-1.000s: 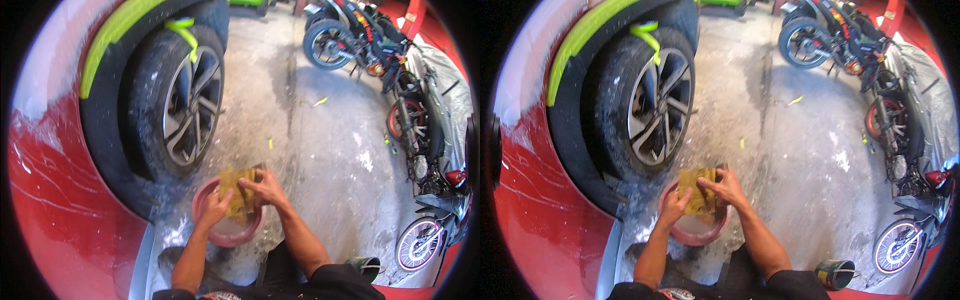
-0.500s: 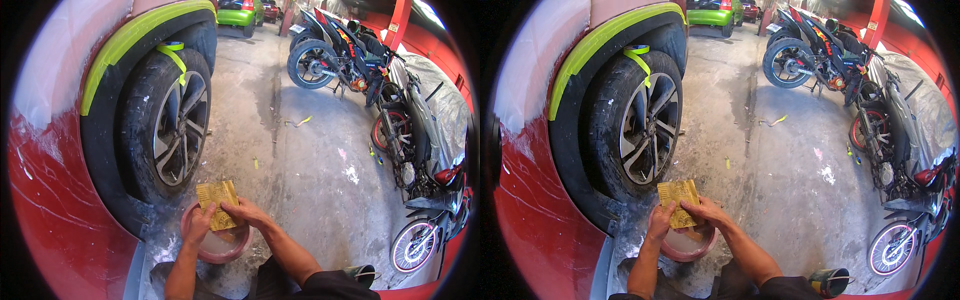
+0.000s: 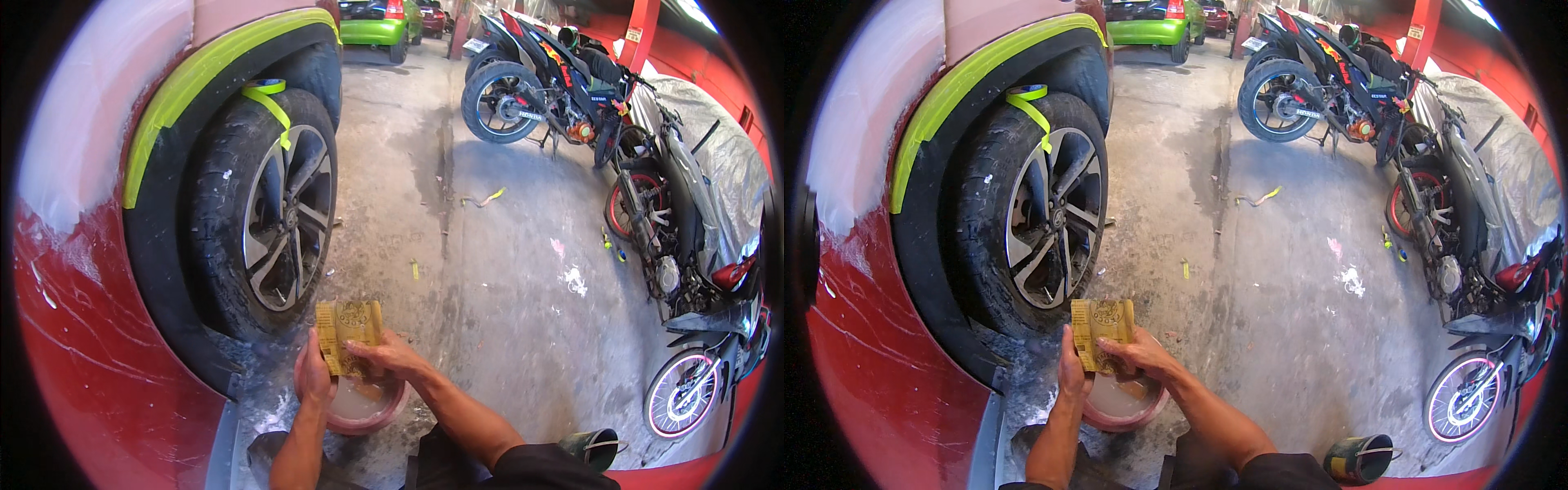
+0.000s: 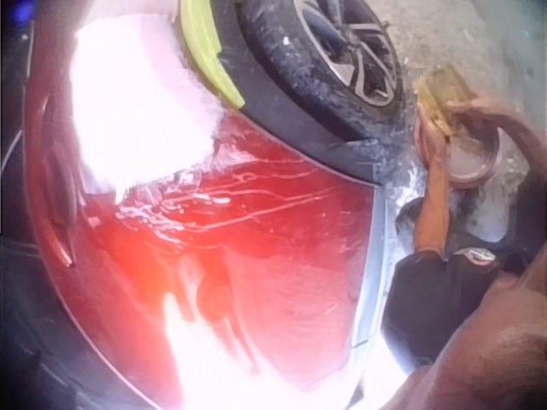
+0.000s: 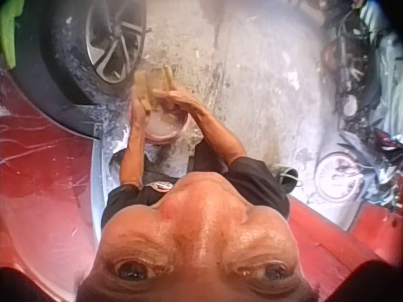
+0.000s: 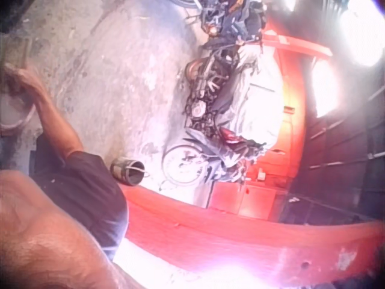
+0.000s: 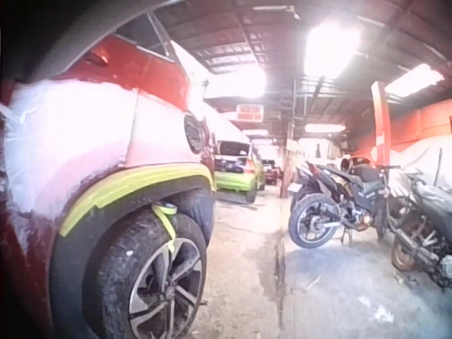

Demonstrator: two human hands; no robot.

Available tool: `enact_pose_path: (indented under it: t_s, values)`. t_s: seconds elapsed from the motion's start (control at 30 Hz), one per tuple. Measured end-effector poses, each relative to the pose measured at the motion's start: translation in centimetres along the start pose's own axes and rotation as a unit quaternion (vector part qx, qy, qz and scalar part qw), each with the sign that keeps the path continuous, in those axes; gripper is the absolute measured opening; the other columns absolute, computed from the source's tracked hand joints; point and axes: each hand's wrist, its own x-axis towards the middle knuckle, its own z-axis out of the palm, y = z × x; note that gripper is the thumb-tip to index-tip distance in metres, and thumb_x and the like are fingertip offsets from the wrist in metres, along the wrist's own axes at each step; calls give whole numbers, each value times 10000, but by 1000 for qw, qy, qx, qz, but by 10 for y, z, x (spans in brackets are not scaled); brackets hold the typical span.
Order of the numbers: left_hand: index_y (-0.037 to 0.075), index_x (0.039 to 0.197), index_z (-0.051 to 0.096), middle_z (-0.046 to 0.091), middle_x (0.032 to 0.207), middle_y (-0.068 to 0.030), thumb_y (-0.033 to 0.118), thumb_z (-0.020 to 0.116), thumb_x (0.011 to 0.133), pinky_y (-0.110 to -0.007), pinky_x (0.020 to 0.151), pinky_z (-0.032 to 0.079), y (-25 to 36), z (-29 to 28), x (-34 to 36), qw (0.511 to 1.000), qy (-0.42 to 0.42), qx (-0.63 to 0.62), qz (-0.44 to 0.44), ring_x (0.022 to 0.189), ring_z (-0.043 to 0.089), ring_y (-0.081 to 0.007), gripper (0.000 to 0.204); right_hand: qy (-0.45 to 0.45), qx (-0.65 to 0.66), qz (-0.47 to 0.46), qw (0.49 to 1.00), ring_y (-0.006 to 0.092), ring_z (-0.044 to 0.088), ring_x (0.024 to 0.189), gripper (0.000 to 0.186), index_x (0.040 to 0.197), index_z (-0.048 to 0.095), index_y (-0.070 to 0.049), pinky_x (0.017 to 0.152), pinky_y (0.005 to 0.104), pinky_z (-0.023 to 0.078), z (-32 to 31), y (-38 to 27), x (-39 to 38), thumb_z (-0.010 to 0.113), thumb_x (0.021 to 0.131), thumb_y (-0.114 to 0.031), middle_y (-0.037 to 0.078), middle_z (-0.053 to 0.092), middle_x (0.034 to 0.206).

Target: The person sands a specific area on the rear quarter panel of a red car using a sanding block and water. They repeatedly rub the surface, dip the block in a bucket of water, and switch between different sanding sheets during the process.

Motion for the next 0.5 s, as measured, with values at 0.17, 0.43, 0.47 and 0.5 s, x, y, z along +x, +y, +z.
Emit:
enact_pose_path:
  t_s: [0.17,0.43,0.47,0.5]
  values:
    - [-62,1285,623,700,1160,-130,468,444,1109,-324,925,530,-7,12,-2,994,-84,62,38,1045,671,-219,586,11,94,-21,995,186,695,963,419,1244,668,-6,823,338,584,-11,19,5,792,911,-229,93,735,1109]
    - [10,1527,430,606,1304,-77,436,532,1084,-295,990,478,38,56,-21,930,-267,252,35,1138,583,-151,623,-26,211,-77,974,243,742,841,384,1197,639,56,742,376,631,-36,-4,-4,728,884,-148,143,737,1036]
    - [19,1557,406,594,1322,-71,432,543,1081,-292,998,472,35,53,-16,920,-280,272,35,1150,572,-142,645,-11,212,-81,974,242,742,844,374,1197,641,53,737,377,629,-35,-6,-4,723,892,-148,141,737,1035]
    - [26,1567,374,592,1338,-71,444,562,1067,-296,994,474,28,39,-10,910,-290,295,42,1147,577,-140,678,5,214,-85,973,241,742,847,364,1197,642,49,731,379,628,-33,-6,-2,717,900,-148,139,737,1034]
